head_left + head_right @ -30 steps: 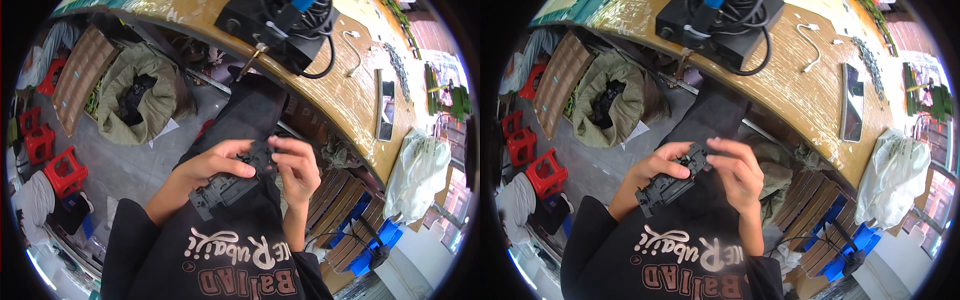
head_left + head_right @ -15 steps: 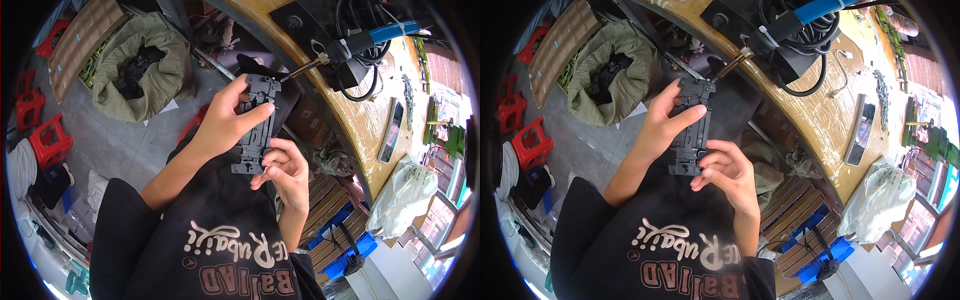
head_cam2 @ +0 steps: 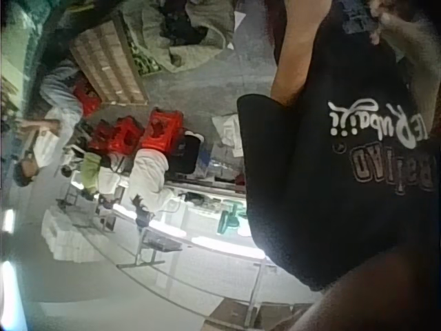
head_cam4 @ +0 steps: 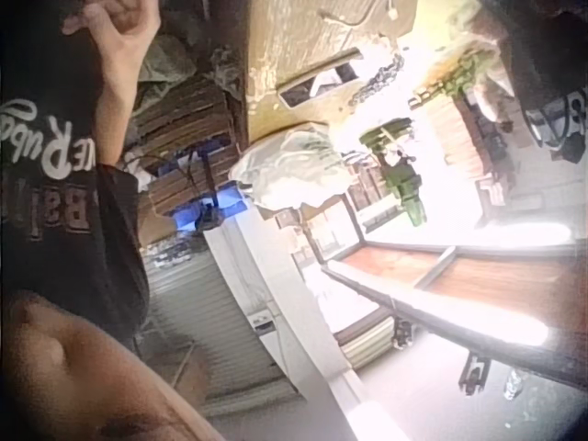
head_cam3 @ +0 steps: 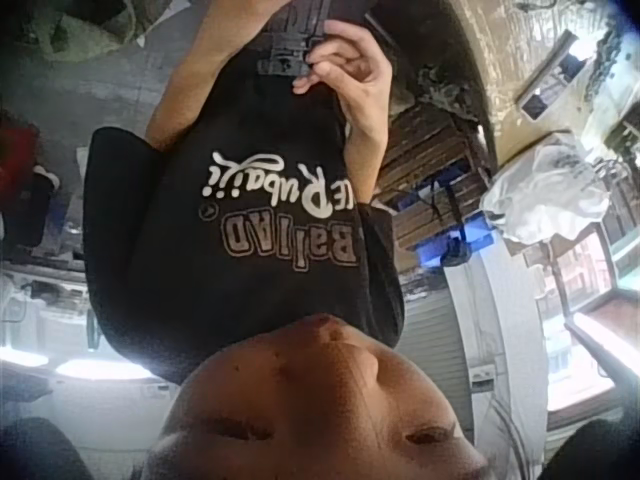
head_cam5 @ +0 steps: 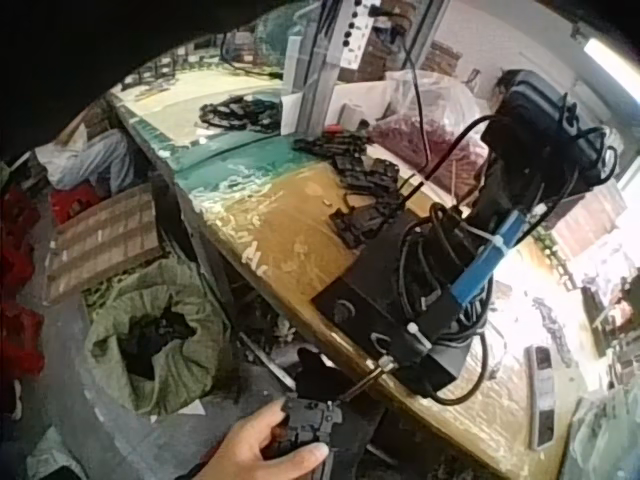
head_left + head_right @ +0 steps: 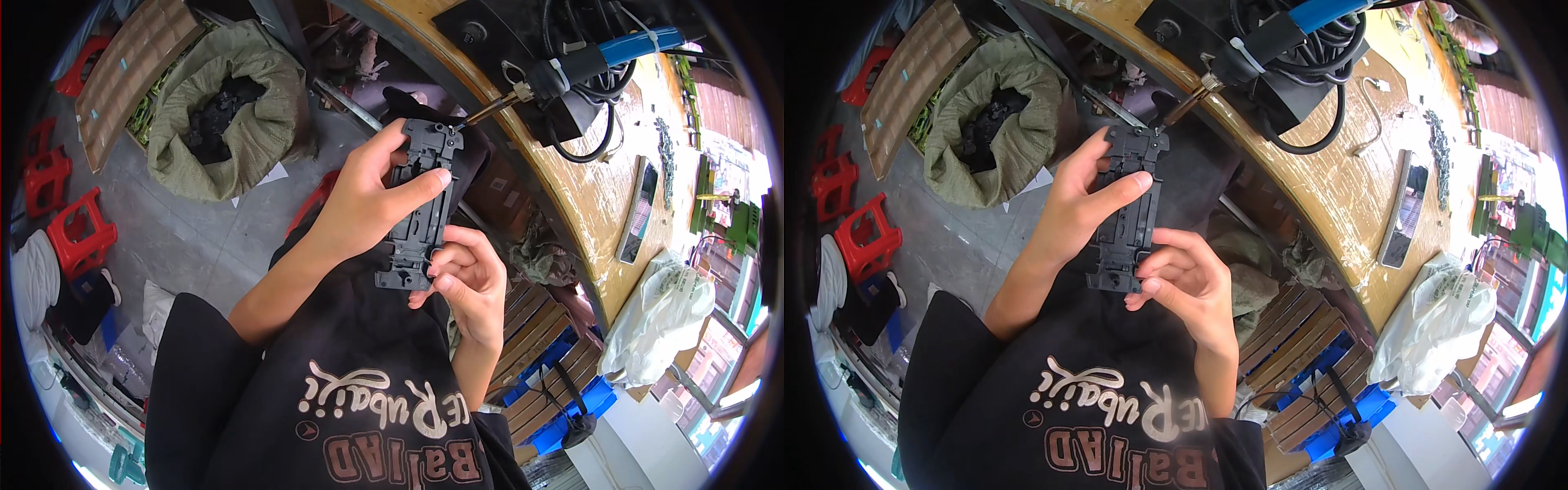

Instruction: Assembling small black plastic components at a workbench in a manufacturing environment.

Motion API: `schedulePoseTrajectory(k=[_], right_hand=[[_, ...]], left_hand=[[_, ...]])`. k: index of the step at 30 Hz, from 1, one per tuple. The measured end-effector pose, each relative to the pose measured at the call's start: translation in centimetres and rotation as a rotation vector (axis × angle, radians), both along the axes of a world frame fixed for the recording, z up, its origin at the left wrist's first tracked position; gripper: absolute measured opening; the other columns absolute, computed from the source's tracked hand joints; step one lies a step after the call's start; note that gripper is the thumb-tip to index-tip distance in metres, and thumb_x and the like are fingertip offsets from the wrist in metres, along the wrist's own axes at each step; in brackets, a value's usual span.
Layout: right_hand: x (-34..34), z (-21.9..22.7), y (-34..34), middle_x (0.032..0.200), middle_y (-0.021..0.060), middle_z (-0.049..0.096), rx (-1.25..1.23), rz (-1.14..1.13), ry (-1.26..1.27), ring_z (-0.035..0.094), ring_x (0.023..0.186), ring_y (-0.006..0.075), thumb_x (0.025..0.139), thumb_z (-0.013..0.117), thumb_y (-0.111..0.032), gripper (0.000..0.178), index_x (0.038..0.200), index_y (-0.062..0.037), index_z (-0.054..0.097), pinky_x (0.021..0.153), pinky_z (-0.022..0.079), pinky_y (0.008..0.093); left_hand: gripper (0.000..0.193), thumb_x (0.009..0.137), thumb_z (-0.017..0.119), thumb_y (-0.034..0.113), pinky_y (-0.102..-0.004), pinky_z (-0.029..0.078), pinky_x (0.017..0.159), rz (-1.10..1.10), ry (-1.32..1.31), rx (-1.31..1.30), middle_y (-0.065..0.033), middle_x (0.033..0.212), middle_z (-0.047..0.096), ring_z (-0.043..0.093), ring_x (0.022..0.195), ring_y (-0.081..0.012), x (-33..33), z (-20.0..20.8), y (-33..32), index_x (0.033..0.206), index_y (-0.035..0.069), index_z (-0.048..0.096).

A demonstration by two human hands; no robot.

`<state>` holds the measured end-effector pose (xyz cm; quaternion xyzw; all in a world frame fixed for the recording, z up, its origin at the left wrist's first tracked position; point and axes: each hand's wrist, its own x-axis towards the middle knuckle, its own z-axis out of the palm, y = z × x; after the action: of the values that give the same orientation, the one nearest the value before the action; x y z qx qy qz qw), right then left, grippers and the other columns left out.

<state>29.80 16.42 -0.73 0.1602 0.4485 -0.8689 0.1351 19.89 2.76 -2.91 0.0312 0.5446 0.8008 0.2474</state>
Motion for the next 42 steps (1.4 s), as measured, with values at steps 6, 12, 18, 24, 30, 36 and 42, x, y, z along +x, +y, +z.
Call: schedulePoseTrajectory(k=[6,12,18,24,30,36,42], right_hand=[[0.0,0.1,-0.1,0.079,0.0137,0.055,0.016,-0.013,0.011,0.059,0.068,0.0209,0.074,0.057,0.008,0.04,0.111,0.0076,0.042,0.061,0.054,0.0331],[-0.2,0.2,-0.4,0.079,0.0133,0.054,0.027,-0.032,0.014,0.058,0.069,0.0199,0.074,0.057,0.008,0.04,0.111,0.0069,0.042,0.061,0.054,0.0324],[-0.2,-0.5,-0.2,0.079,0.0123,0.054,0.083,-0.002,-0.004,0.059,0.068,0.0201,0.074,0.056,0.009,0.039,0.111,0.0068,0.042,0.061,0.053,0.0318],[-0.5,-0.9,-0.2,0.078,0.0118,0.054,0.086,-0.006,-0.017,0.059,0.067,0.0206,0.074,0.056,0.009,0.039,0.111,0.0064,0.043,0.062,0.053,0.0318],[-0.3,-0.7,-0.3,0.079,0.0133,0.052,0.145,-0.022,0.01,0.058,0.064,0.0218,0.073,0.059,0.003,0.043,0.111,0.0094,0.04,0.055,0.054,0.0348],[-0.6,-0.6,-0.6,0.078,0.013,0.053,0.145,-0.036,0.014,0.057,0.063,0.0216,0.073,0.059,0.003,0.043,0.111,0.0093,0.04,0.054,0.054,0.034],[-0.7,-0.4,-0.7,0.078,0.0126,0.054,0.087,-0.044,0.023,0.056,0.066,0.0186,0.073,0.058,0.008,0.042,0.112,0.0061,0.042,0.061,0.051,0.0297]], left_hand=[[0.028,0.076,0.058,0.009,-0.0181,0.04,0.063,0.009,0.004,0.011,-0.0005,0.082,0.054,0.049,0.072,-0.0036,-0.1,0.1,0.1,0.102,0.001,0.05],[0.029,0.076,0.058,0.007,-0.018,0.04,0.062,0.025,0.079,0.015,-0.0008,0.081,0.054,0.049,0.072,-0.0034,-0.2,-0.2,0.1,0.102,0.001,0.049],[0.029,0.076,0.058,0.006,-0.0187,0.04,0.064,-0.009,0.191,-0.057,-0.002,0.085,0.054,0.048,0.075,-0.0046,-0.4,-0.9,-0.2,0.103,0.0,0.048],[0.03,0.076,0.058,0.006,-0.0192,0.04,0.065,0.0,0.176,-0.07,-0.0013,0.085,0.053,0.048,0.075,-0.0048,-0.6,-1.5,-0.1,0.104,0.0,0.048],[0.031,0.076,0.059,0.006,-0.0195,0.041,0.066,0.005,0.236,-0.071,-0.0018,0.086,0.053,0.048,0.076,-0.0057,-0.7,-1.3,0.0,0.104,0.0,0.048],[0.031,0.075,0.059,0.006,-0.0189,0.041,0.063,-0.006,0.203,-0.056,-0.0017,0.084,0.053,0.048,0.074,-0.0053,-0.9,-1.4,0.0,0.104,0.0,0.048],[0.03,0.075,0.058,0.007,-0.018,0.04,0.061,-0.018,0.153,-0.031,-0.0012,0.084,0.053,0.048,0.072,-0.004,-1.3,-1.1,0.0,0.103,0.0,0.048]])
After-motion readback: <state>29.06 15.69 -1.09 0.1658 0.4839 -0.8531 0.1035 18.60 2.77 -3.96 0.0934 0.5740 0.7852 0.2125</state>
